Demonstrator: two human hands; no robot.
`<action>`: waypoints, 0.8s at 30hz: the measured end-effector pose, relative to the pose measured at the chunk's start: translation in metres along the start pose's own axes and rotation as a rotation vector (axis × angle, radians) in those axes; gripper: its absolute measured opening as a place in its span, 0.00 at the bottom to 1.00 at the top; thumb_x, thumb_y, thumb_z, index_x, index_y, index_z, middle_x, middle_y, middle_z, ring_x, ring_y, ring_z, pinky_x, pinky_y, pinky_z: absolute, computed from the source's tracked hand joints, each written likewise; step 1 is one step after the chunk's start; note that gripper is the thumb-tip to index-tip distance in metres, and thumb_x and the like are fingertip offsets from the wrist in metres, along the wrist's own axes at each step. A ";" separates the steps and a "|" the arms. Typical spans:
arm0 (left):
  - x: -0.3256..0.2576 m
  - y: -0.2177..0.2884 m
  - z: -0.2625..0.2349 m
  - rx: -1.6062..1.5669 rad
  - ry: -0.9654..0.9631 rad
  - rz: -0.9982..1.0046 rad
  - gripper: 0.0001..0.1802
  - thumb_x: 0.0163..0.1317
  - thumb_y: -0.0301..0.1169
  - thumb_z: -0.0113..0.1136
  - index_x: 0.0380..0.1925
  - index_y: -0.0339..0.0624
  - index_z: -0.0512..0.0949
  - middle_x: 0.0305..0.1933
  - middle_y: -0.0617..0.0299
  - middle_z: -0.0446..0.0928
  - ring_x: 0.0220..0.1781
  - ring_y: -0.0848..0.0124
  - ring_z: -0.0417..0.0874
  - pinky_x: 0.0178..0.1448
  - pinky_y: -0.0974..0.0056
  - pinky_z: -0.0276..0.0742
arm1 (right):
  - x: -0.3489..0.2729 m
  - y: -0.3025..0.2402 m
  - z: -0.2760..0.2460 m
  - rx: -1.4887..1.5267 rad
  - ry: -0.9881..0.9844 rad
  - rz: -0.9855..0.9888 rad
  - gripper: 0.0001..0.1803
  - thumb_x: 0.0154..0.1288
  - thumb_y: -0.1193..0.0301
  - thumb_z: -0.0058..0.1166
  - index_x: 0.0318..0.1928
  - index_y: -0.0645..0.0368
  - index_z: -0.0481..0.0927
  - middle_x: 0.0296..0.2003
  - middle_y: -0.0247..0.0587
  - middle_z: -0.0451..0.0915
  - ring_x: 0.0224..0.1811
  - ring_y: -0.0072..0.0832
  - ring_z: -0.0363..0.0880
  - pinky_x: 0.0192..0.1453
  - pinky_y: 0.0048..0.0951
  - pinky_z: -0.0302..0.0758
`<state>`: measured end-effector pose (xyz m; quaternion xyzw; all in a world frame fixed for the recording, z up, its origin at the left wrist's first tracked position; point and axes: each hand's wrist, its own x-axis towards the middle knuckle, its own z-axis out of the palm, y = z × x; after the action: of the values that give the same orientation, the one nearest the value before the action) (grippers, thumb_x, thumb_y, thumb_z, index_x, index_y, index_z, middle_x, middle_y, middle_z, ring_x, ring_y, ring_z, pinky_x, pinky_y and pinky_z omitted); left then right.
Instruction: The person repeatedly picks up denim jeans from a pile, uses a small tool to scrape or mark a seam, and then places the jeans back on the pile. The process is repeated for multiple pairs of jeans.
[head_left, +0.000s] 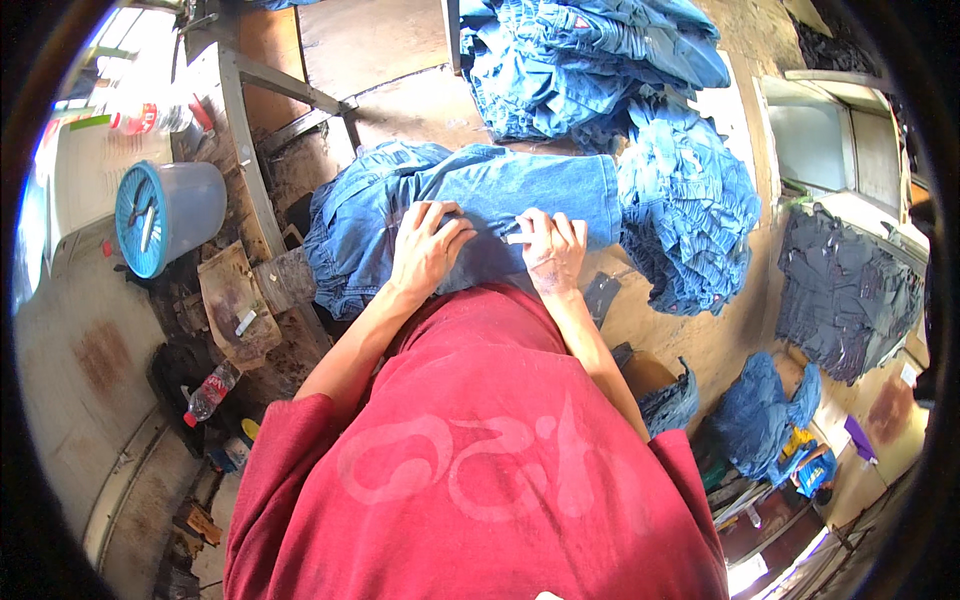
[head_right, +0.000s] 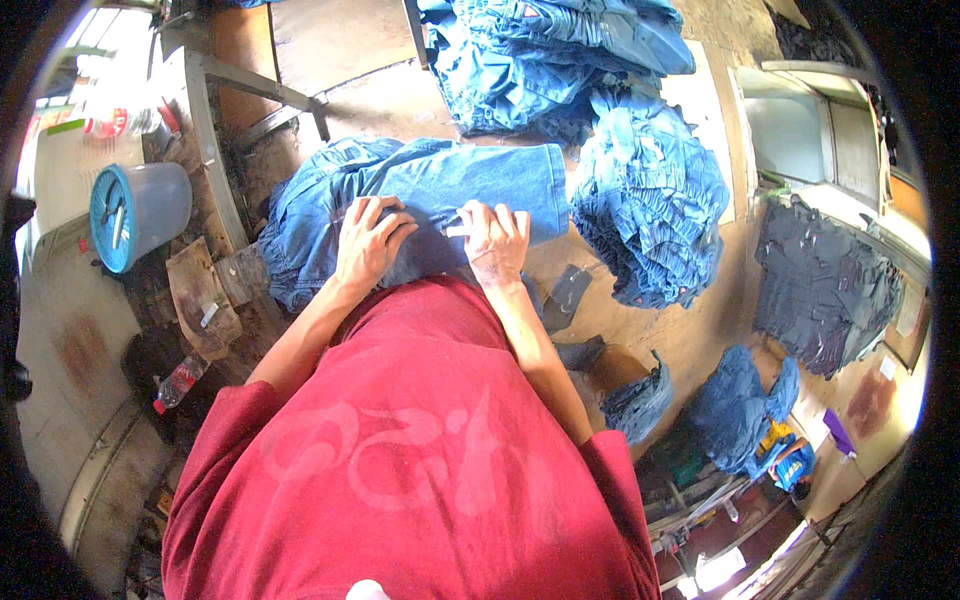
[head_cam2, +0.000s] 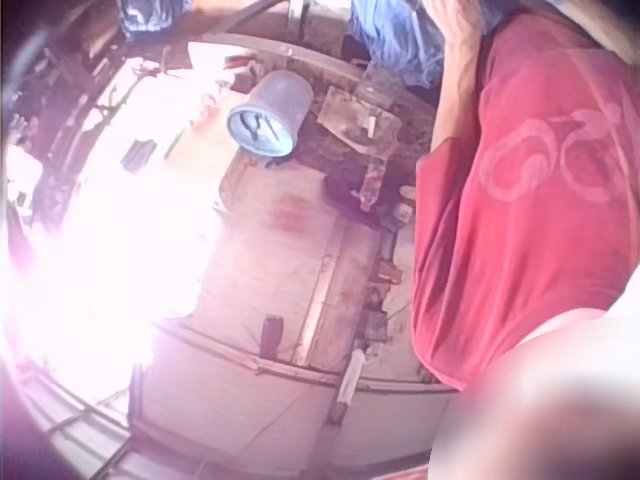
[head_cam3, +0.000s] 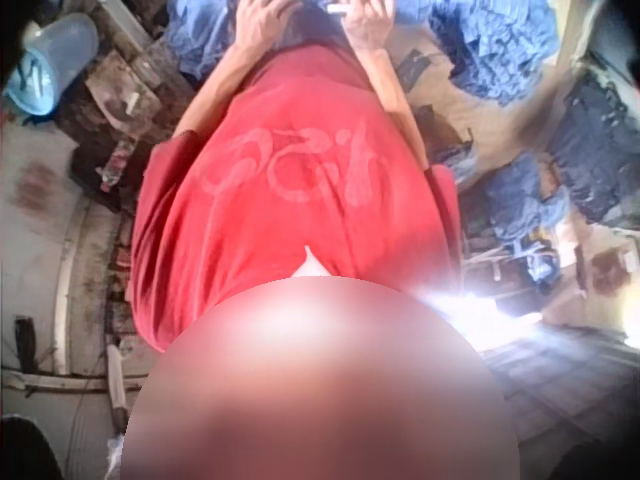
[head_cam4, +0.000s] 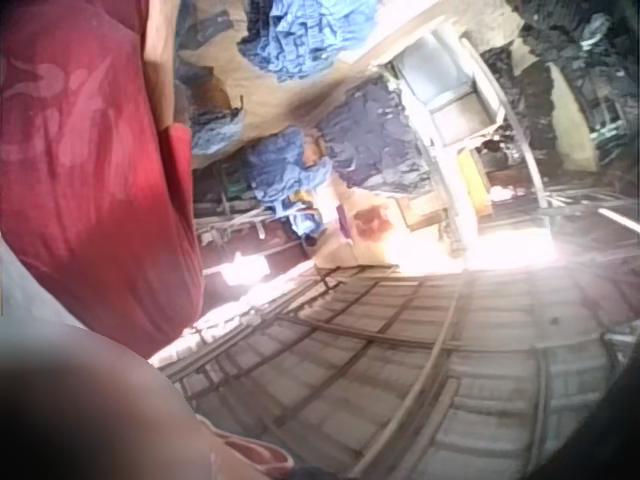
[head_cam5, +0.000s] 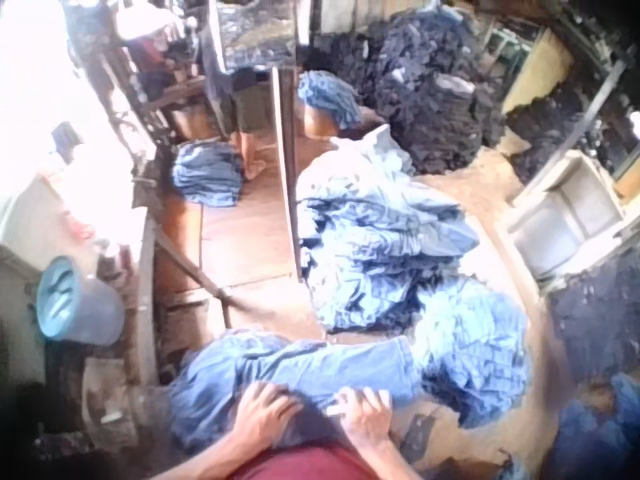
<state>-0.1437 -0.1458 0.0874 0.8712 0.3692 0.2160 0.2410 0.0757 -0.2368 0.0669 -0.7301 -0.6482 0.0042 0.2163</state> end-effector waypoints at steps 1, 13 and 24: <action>0.001 0.002 -0.002 -0.012 0.029 0.023 0.09 0.60 0.31 0.74 0.39 0.44 0.87 0.51 0.61 0.82 0.53 0.57 0.80 0.59 0.55 0.77 | 0.000 0.004 -0.005 -0.018 0.008 0.016 0.07 0.69 0.65 0.69 0.41 0.45 0.83 0.30 0.24 0.86 0.35 0.29 0.80 0.46 0.39 0.67; -0.016 0.037 -0.014 0.188 0.124 -0.053 0.08 0.61 0.35 0.73 0.40 0.51 0.87 0.54 0.68 0.81 0.61 0.62 0.76 0.66 0.52 0.67 | 0.006 0.003 -0.044 0.496 -0.210 0.421 0.07 0.72 0.70 0.67 0.45 0.58 0.85 0.34 0.43 0.89 0.38 0.34 0.87 0.40 0.37 0.78; -0.016 0.038 -0.013 0.260 0.146 -0.020 0.11 0.60 0.36 0.75 0.42 0.54 0.87 0.55 0.72 0.81 0.62 0.61 0.76 0.67 0.50 0.62 | 0.030 -0.018 -0.038 1.487 -0.520 1.258 0.15 0.75 0.61 0.70 0.51 0.57 0.83 0.22 0.14 0.62 0.17 0.07 0.54 0.20 0.18 0.49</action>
<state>-0.1408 -0.1774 0.1167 0.8732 0.4194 0.2268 0.1007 0.0746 -0.2189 0.1152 -0.5959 -0.0053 0.6799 0.4273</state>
